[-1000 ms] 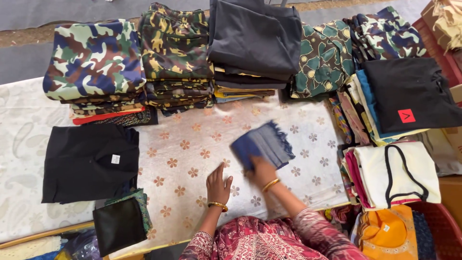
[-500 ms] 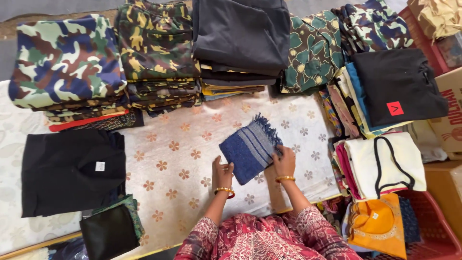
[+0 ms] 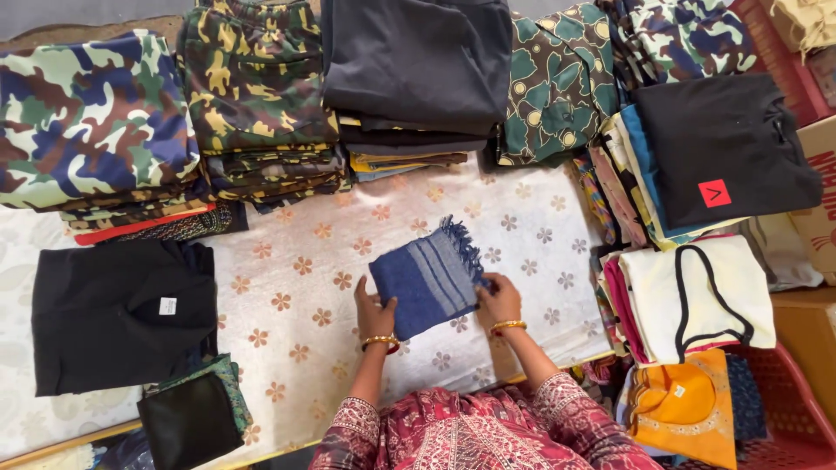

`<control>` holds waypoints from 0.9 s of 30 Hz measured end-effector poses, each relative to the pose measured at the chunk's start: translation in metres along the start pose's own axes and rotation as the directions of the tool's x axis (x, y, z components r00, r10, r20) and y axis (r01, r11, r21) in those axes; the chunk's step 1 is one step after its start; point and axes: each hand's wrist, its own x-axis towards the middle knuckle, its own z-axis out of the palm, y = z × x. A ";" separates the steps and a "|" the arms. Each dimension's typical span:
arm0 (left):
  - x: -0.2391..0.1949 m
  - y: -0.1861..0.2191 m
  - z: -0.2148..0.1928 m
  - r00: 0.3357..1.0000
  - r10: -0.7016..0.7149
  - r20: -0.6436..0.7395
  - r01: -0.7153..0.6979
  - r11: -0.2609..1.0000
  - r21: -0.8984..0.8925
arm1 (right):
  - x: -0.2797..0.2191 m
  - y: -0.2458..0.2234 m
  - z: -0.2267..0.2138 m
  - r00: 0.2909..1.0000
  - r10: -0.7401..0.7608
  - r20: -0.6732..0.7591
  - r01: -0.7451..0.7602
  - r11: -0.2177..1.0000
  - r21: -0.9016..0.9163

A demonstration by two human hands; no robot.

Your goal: Folding a white tank top and a blue shawl on a table.

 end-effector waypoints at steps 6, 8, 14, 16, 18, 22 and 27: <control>-0.023 0.033 -0.005 0.986 -0.161 0.047 0.160 0.987 0.033 | -0.017 -0.020 0.007 0.999 0.000 0.049 -0.002 0.999 0.042; -0.026 0.032 0.001 0.990 0.133 -0.038 -0.131 0.990 0.051 | -0.013 -0.017 0.009 0.999 0.013 0.042 -0.015 0.999 0.043; -0.066 0.075 0.004 0.869 0.444 0.220 -0.491 0.710 0.505 | 0.002 -0.024 0.000 0.958 0.222 0.181 -0.241 0.966 0.095; -0.077 0.072 0.016 0.813 0.463 0.354 -0.583 0.648 0.491 | 0.007 -0.019 -0.002 0.902 0.326 0.284 -0.372 0.920 0.125; -0.084 0.068 0.029 0.741 0.478 0.471 -0.666 0.615 0.423 | 0.015 -0.012 -0.002 0.918 0.271 0.291 -0.330 0.927 0.177; -0.087 0.064 0.047 0.733 0.505 0.456 -0.676 0.612 0.410 | 0.016 -0.021 -0.007 0.922 0.259 0.287 -0.322 0.926 0.196; -0.076 0.057 0.050 0.730 0.541 0.418 -0.681 0.528 0.507 | 0.016 -0.029 -0.005 0.938 0.190 0.289 -0.299 0.866 0.401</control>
